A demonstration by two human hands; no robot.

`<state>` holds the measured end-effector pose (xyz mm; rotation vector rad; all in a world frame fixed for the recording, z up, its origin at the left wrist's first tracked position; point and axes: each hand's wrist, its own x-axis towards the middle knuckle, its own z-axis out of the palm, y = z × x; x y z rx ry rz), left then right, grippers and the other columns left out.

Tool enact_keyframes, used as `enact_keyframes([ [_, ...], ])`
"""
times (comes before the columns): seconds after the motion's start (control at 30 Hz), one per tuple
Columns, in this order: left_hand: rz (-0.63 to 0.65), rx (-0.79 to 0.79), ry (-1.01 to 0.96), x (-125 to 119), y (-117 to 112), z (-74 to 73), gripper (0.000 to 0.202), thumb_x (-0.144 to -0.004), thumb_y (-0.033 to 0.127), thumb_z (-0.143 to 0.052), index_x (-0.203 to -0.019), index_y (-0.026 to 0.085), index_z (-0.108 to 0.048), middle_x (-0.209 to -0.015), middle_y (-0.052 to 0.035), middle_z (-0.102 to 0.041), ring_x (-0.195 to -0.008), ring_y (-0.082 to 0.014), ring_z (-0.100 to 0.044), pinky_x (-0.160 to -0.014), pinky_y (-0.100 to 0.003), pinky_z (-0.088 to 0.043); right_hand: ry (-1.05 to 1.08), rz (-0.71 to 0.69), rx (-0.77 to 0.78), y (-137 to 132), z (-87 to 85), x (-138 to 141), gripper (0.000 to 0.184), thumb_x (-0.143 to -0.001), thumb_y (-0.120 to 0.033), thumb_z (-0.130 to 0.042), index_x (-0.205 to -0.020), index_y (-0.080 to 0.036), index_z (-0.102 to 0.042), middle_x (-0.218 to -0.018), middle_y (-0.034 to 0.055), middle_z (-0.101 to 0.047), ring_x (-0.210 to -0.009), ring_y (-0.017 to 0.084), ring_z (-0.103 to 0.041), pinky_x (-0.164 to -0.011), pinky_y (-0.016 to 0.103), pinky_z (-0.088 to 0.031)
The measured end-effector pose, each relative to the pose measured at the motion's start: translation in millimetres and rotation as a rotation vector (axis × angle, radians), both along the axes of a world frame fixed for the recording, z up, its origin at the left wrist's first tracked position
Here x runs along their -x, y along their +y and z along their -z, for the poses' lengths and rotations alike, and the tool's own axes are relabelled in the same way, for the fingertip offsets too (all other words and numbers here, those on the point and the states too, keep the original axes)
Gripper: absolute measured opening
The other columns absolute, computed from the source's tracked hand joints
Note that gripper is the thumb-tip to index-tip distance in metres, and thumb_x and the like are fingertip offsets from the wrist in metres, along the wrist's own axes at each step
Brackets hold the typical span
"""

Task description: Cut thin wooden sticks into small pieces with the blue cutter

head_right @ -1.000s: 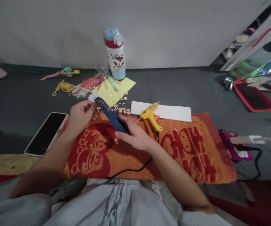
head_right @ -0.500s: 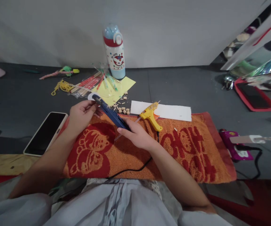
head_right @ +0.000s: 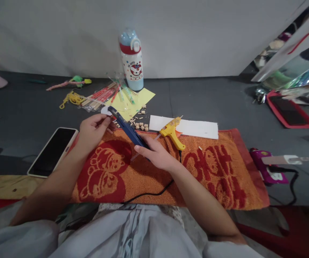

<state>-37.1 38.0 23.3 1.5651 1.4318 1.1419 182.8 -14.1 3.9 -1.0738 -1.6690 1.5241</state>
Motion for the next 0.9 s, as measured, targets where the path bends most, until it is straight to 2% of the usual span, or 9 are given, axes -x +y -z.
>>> enact_keyframes([
  [0.13, 0.052, -0.057, 0.05, 0.9, -2.3, -2.0, 0.016, -0.082, 0.027, -0.053, -0.072, 0.016, -0.057, -0.059, -0.0014, -0.062, -0.052, -0.0104, -0.058, -0.054, -0.023, -0.05, 0.025, -0.023, 0.034, -1.1, 3.2, -1.0, 0.045, -0.085, -0.043, -0.056, -0.121, -0.017, -0.052, -0.097, 0.0051, -0.058, -0.083, 0.017, -0.053, -0.073, 0.031, -0.045],
  [0.27, 0.067, -0.056, 0.049, 0.3, -3.8, -3.9, 0.015, -0.082, 0.026, -0.053, -0.07, 0.016, -0.055, -0.058, -0.0014, -0.061, -0.051, -0.0105, -0.058, -0.054, -0.023, -0.05, 0.033, -0.025, 0.036, -2.0, 3.4, -0.5, 0.043, -0.085, -0.043, -0.056, -0.119, -0.018, -0.053, -0.096, 0.0045, -0.058, -0.083, 0.017, -0.054, -0.074, 0.031, -0.046],
  [0.43, 0.053, -0.042, 0.052, -0.9, -4.8, -5.8, 0.013, -0.081, 0.023, -0.051, -0.069, 0.017, -0.056, -0.059, -0.0008, -0.062, -0.052, -0.0104, -0.058, -0.055, -0.022, -0.05, 0.062, -0.046, 0.046, -2.0, 0.1, -0.1, 0.047, -0.085, -0.042, -0.055, -0.124, -0.016, -0.049, -0.096, 0.0056, -0.06, -0.087, 0.019, -0.056, -0.077, 0.033, -0.046],
  [0.63, 0.038, -0.016, 0.061, -3.2, -5.7, -10.2, 0.013, -0.079, 0.019, -0.05, -0.068, 0.017, -0.057, -0.058, 0.0, -0.062, -0.051, -0.0097, -0.058, -0.055, -0.022, -0.051, 0.021, -0.05, 0.05, -1.6, 2.1, -1.7, 0.052, -0.083, -0.046, -0.057, -0.125, -0.016, -0.048, -0.107, 0.0077, -0.059, -0.097, 0.022, -0.053, -0.084, 0.036, -0.044],
  [0.9, 0.081, -0.021, 0.053, -0.7, -5.3, -8.5, 0.013, -0.08, 0.019, -0.051, -0.07, 0.015, -0.059, -0.059, -0.0003, -0.063, -0.051, -0.0088, -0.059, -0.054, -0.02, -0.051, 0.028, -0.041, 0.055, -2.0, 2.7, -2.2, 0.054, -0.083, -0.047, -0.058, -0.126, -0.016, -0.049, -0.109, 0.0083, -0.059, -0.099, 0.023, -0.055, -0.086, 0.038, -0.045],
])
